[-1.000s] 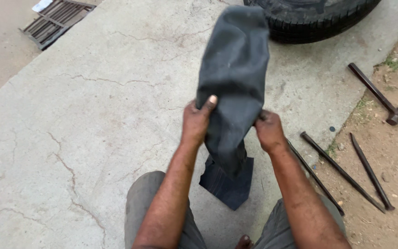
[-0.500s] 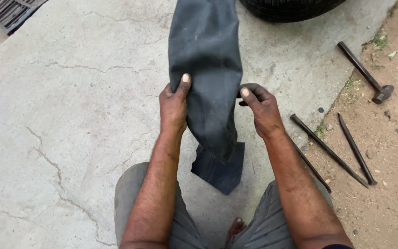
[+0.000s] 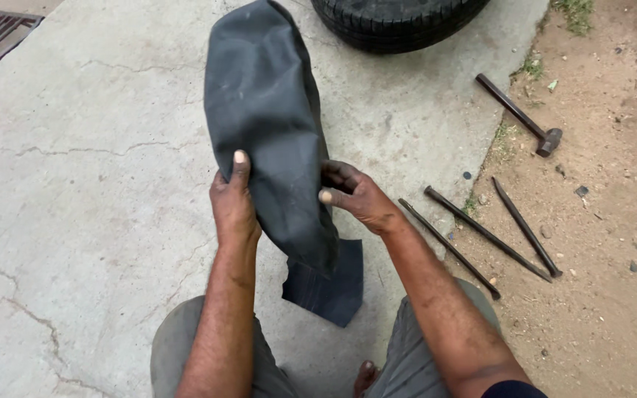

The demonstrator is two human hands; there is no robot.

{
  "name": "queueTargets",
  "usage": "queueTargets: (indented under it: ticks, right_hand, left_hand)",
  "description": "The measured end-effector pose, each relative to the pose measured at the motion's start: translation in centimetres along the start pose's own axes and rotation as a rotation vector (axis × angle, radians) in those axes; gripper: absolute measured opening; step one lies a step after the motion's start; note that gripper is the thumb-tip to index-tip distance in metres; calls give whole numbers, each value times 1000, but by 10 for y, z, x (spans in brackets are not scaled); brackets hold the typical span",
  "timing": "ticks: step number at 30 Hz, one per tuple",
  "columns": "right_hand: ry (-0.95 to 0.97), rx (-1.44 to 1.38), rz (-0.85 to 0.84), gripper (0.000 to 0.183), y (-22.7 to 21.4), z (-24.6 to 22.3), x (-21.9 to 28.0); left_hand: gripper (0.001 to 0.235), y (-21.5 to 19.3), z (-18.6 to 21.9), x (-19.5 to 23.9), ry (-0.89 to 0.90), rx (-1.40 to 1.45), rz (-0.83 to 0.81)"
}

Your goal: The person kneels on a concrete surface and manipulates a black rubber inner tube, stretching and folding it. They then place the inner tube into a car tire and proceed to push the tube's edges into the tire's inner rim, working around the circumference to seat it.

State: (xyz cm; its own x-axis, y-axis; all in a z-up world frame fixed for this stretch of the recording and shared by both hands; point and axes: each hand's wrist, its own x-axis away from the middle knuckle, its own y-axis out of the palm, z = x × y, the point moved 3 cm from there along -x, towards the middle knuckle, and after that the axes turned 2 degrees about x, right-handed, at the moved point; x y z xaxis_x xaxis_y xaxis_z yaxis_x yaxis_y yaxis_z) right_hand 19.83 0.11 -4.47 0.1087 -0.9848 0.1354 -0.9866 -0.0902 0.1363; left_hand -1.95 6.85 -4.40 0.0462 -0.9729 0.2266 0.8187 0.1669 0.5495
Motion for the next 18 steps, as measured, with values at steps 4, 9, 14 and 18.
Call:
queueTargets:
  ticks: [4,9,14,18]
  right_hand:
    - [-20,-63,-28,76,2,9,-1]
    - [124,155,-18,39,13,39,-2]
    - [95,98,0,28,22,63,-5]
    - [164,133,14,34,20,66,-8]
  left_hand:
    - [63,3,5,2,-12,36,17]
    - [62,7,0,5,-24,18,29]
    - [62,9,-5,7,25,-15,3]
    - [62,9,-5,8,8,-42,24]
